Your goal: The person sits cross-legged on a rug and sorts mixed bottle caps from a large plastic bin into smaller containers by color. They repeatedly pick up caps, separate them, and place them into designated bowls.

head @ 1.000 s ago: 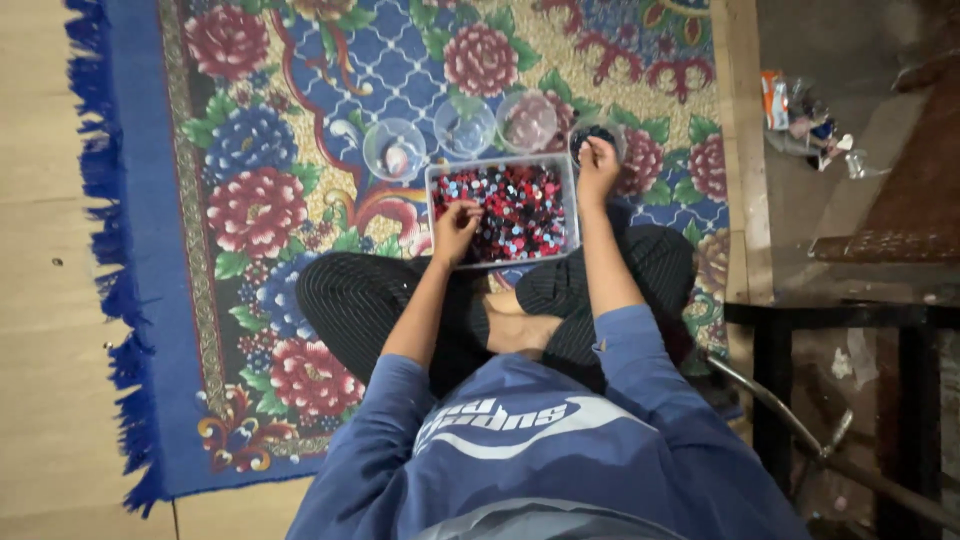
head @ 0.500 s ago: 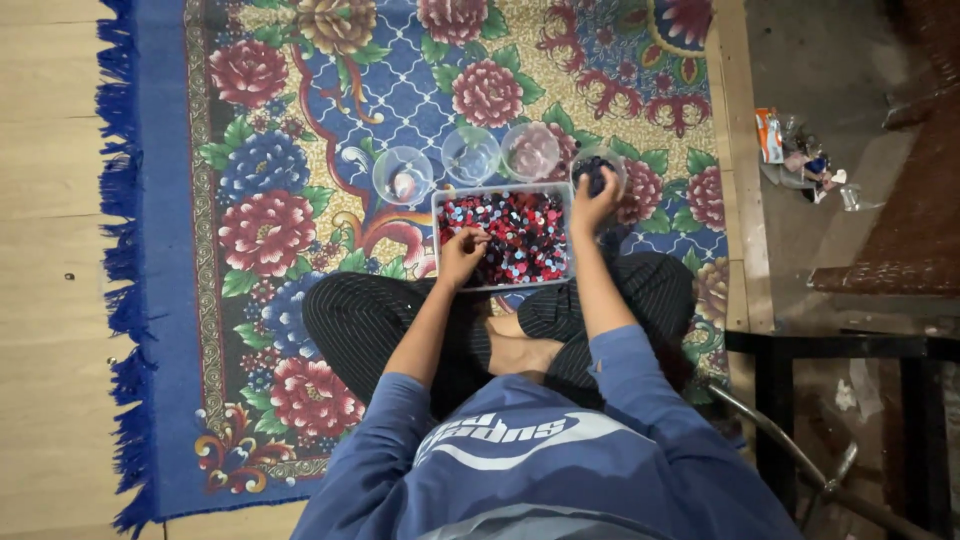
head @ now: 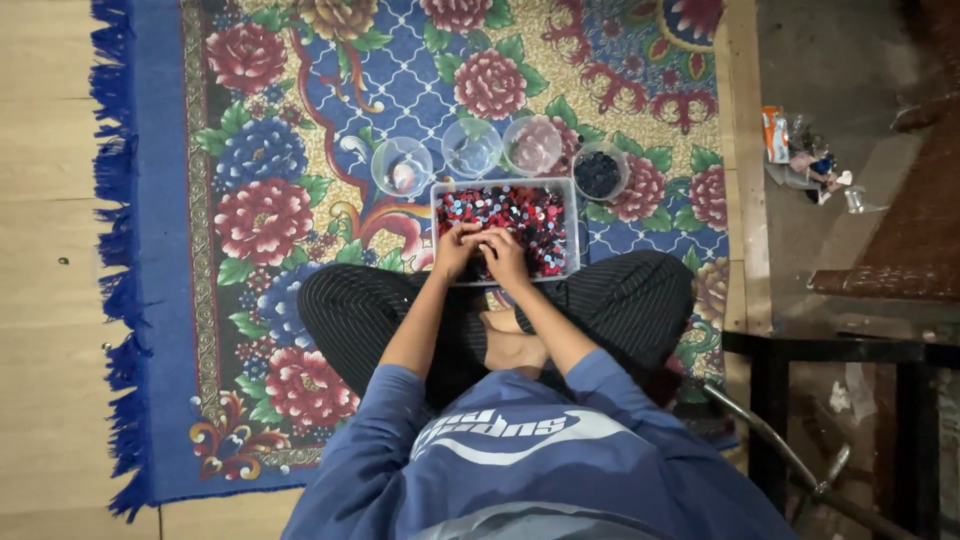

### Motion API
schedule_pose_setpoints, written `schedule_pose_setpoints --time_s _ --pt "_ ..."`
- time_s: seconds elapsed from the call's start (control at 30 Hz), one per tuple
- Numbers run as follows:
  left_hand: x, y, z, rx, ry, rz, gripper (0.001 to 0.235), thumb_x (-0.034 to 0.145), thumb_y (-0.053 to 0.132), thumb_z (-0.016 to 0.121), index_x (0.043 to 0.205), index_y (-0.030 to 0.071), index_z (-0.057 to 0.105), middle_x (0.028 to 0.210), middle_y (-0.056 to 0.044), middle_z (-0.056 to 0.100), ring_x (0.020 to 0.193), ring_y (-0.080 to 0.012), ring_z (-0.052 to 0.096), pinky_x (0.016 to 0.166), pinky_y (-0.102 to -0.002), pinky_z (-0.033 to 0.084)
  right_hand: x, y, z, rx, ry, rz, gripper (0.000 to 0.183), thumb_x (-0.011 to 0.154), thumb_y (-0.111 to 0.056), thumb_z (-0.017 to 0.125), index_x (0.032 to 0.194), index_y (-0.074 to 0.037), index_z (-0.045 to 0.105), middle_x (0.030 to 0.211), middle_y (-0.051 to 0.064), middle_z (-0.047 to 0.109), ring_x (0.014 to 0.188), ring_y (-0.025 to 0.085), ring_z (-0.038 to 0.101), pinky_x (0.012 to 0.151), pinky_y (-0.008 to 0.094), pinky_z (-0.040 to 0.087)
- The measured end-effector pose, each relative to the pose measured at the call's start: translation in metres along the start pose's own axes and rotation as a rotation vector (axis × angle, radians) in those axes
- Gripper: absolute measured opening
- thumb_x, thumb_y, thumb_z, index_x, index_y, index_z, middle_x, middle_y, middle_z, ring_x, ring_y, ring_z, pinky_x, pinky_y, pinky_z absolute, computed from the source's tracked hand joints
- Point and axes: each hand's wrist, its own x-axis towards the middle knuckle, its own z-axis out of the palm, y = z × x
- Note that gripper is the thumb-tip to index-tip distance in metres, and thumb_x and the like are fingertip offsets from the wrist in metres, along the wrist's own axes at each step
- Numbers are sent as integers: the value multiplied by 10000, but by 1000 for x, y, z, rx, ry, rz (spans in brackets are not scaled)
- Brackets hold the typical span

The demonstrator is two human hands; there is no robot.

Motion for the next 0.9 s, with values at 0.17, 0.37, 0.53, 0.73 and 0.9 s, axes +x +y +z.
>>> schedule_pose_setpoints --time_s 0.17,0.37,0.53,0.73,0.9 --pt "1 2 2 -53 15 -51 344 884 33 773 1220 39 697 1070 -184 745 860 -230 755 728 -356 664 2 -8 -8 13 -5 36 247 863 -44 773 1062 -190 773 1041 -9 686 1037 265 705 837 348 609" --pt "1 2 9 -21 15 -131 242 883 165 815 1093 61 751 906 -151 751 774 -206 745 689 -340 664 1 -12 -10 85 73 103 314 824 54 775 1063 -146 740 958 61 698 881 299 738 749 346 634" --pt "0 6 7 55 21 -81 230 912 255 806 1075 97 766 856 -131 734 747 -172 706 683 -322 650 1 -3 -3 144 101 130 383 803 94 775 1115 -122 725 919 121 704 844 336 740 704 343 638" --pt "-30 55 17 159 95 204 186 960 145 640 1075 121 785 873 -127 762 830 -165 649 816 -367 548 4 -12 -11 85 181 124 282 833 85 744 1069 -67 712 881 128 666 789 350 727 679 369 625" --pt "-53 94 24 34 124 243 198 958 98 640 1061 180 788 695 82 606 678 -33 472 635 -186 413 0 -3 -15 8 332 110 247 902 -20 713 1130 -110 681 910 117 620 867 366 676 716 434 580"
